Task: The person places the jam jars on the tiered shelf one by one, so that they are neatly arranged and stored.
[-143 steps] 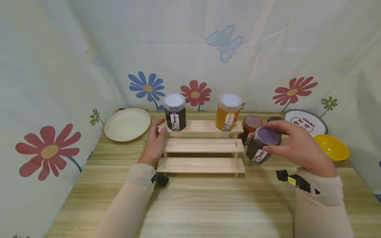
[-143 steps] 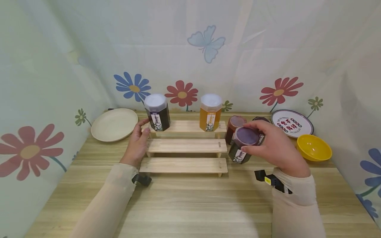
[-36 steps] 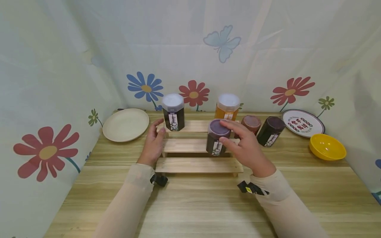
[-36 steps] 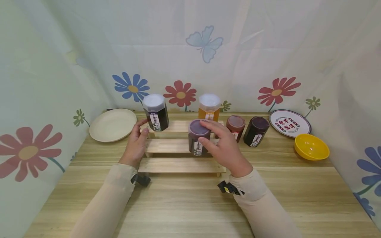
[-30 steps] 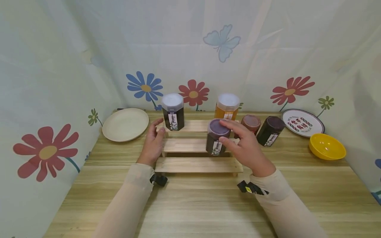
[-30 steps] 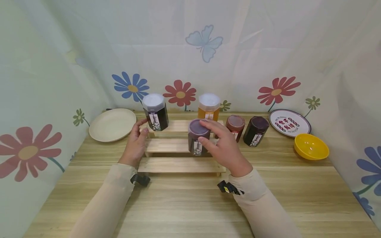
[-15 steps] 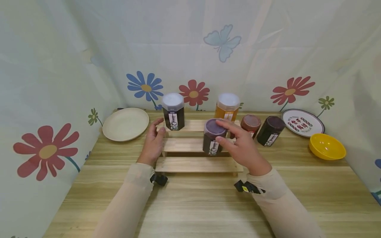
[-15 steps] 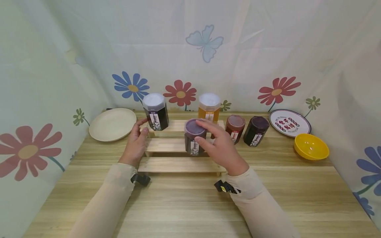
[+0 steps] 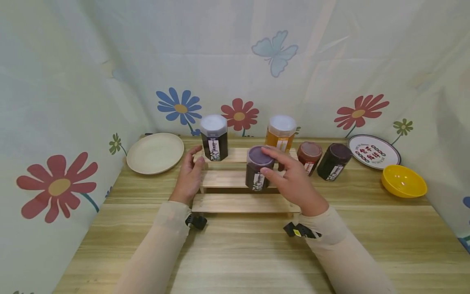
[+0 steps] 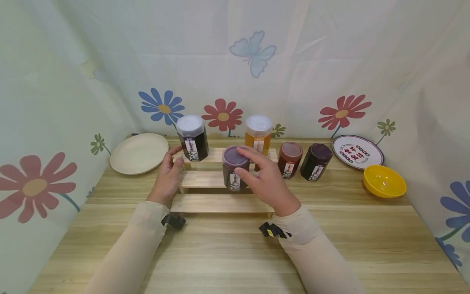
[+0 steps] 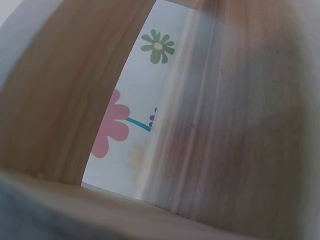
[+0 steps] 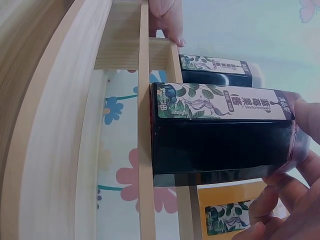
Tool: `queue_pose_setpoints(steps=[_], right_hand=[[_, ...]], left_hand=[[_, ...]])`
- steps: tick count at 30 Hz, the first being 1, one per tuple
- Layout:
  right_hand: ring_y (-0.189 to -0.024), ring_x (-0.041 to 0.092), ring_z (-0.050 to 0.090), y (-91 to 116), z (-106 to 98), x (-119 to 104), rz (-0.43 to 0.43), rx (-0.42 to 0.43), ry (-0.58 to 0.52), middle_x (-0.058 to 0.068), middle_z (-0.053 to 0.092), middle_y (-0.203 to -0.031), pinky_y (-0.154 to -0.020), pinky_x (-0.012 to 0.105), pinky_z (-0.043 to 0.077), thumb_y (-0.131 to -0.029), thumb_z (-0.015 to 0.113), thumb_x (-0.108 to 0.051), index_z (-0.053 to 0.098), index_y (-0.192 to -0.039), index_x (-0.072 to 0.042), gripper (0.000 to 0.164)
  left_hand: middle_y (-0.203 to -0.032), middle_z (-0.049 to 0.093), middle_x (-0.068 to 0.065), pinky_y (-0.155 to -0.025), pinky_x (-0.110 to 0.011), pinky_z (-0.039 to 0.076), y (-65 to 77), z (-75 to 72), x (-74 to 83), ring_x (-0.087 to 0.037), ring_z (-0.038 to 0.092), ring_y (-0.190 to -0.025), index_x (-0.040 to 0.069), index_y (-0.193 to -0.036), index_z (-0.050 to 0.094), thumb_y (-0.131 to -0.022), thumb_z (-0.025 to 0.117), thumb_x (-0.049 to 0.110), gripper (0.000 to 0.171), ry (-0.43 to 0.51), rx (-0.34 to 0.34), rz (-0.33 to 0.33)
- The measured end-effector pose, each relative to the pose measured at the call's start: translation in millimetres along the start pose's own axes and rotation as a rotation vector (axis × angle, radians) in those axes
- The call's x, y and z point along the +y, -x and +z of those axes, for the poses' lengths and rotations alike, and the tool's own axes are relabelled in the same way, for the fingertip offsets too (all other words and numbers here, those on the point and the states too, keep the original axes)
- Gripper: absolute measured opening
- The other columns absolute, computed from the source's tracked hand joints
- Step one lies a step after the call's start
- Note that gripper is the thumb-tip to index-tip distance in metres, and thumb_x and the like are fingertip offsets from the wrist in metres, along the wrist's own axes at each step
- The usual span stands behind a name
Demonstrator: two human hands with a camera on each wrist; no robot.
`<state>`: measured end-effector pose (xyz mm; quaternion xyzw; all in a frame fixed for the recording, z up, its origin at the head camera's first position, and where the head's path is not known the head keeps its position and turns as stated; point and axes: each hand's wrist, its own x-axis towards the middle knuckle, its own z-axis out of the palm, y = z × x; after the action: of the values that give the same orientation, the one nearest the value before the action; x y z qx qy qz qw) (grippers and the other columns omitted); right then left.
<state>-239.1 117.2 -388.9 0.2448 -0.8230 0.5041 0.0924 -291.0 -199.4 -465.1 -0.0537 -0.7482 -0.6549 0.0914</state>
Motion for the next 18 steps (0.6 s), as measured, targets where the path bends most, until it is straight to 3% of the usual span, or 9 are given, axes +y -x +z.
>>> queue_pose_setpoints(steps=[9,18], right_hand=[[-0.136,0.028,0.054,-5.8,7.3,-0.5,-0.002,-0.008,-0.051,0.008,0.054,-0.158,-0.105,0.060,0.046,-0.100,0.074,-0.012,0.058,-0.152,-0.015,0.054],[-0.145,0.027,0.048,-10.7,13.2,-4.5,0.013,-0.029,-0.085,0.005,0.052,-0.160,-0.113,0.057,0.044,-0.100,0.074,-0.014,0.058,-0.153,-0.017,0.055]], left_hand=[[-0.169,0.032,-0.009,-0.122,-0.049,0.031,0.0,-0.1,1.5,-0.028,0.039,-0.145,0.011,-0.161,0.037,-0.115,0.043,0.024,0.049,0.000,-0.006,-0.010],[-0.169,0.031,-0.009,-0.121,-0.049,0.031,0.2,0.3,2.3,-0.028,0.039,-0.145,0.012,-0.162,0.036,-0.115,0.043,0.023,0.049,0.013,-0.007,-0.022]])
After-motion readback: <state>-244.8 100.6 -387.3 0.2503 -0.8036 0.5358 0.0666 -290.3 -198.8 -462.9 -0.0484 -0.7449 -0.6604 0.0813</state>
